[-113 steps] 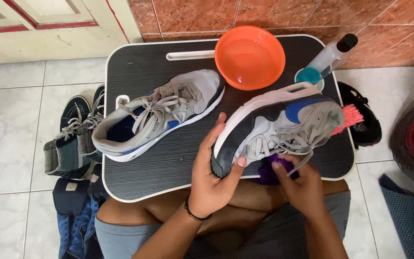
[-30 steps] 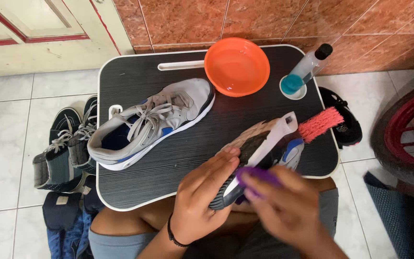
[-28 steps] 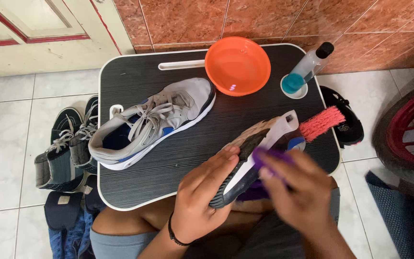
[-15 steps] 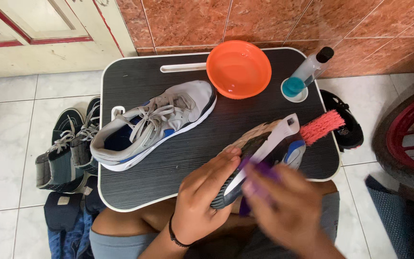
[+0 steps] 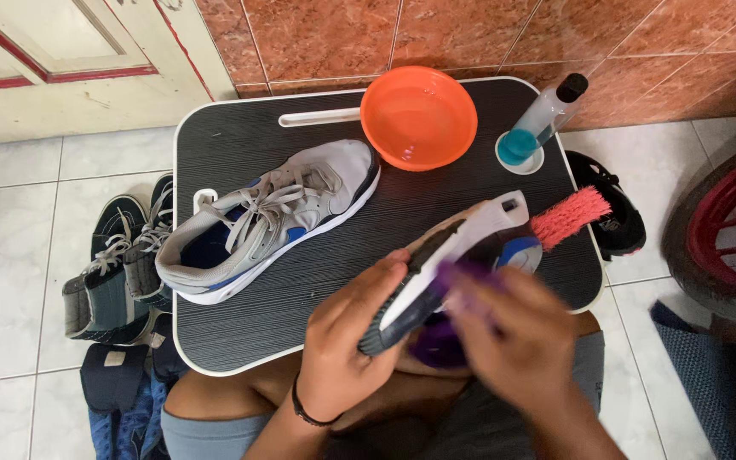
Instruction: The person cleans a shoe with a purple cloth, then threads a lace through the eyelets of the shoe.
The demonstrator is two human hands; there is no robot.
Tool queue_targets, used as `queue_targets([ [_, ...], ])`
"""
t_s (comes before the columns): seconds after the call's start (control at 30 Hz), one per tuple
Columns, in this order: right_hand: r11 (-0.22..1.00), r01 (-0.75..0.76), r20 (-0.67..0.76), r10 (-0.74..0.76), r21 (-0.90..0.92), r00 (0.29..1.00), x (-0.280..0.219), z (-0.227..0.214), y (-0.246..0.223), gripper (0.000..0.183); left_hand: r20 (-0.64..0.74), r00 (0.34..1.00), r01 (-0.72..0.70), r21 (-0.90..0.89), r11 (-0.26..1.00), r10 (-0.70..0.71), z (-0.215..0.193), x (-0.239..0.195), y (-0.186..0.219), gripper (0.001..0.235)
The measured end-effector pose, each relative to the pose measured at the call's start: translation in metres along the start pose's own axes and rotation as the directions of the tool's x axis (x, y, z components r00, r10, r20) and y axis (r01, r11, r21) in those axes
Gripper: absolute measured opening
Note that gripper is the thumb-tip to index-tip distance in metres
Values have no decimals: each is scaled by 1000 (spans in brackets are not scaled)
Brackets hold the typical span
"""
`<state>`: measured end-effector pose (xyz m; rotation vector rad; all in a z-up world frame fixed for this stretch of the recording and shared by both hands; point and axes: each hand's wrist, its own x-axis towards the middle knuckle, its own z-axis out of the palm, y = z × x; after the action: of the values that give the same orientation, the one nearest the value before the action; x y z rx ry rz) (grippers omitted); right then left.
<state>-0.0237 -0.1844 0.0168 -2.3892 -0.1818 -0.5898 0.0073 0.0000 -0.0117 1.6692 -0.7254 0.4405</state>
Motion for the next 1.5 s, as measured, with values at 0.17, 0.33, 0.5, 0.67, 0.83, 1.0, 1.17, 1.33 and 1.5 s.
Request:
queue_targets([
  [0.17, 950, -256, -192, 289, 178, 938, -11, -24, 52, 23, -95, 983, 161, 62, 985, -155, -10, 0, -4, 47],
  [0.33, 888, -336, -247, 418, 312, 874, -42, -42, 94, 31, -269, 908, 351, 62, 934, -323, -20, 4, -12, 49],
  [0.5, 652, -617, 119, 638, 441, 760, -81, -40, 117, 44, -398, 834, 470, 151, 869, -382, -28, 5, -19, 47],
  [0.67, 667, -701, 337, 618, 252, 710, -88, -36, 104, 38, -414, 831, 461, 138, 877, -371, -29, 7, -23, 49],
  [0.83, 743, -632, 307, 562, 222, 768, -91, -30, 107, 37, -408, 831, 463, 128, 877, -379, -31, 6, -24, 46],
  [1.0, 871, -475, 351, 409, 127, 843, -80, -18, 95, 38, -337, 854, 465, 151, 872, -397, -35, 10, -18, 42],
  [1.17, 883, -423, 484, 285, 205, 827, -72, -7, 79, 39, -245, 854, 498, 128, 857, -459, -37, 14, -17, 44],
  [1.33, 908, -342, 541, 166, 242, 825, -66, 7, 63, 40, -101, 878, 478, 219, 851, -467, -40, 12, -28, 41],
  [1.5, 919, -358, 378, 275, 167, 884, -68, 17, 58, 43, 62, 764, 581, 366, 727, -642, -42, 9, -30, 51],
])
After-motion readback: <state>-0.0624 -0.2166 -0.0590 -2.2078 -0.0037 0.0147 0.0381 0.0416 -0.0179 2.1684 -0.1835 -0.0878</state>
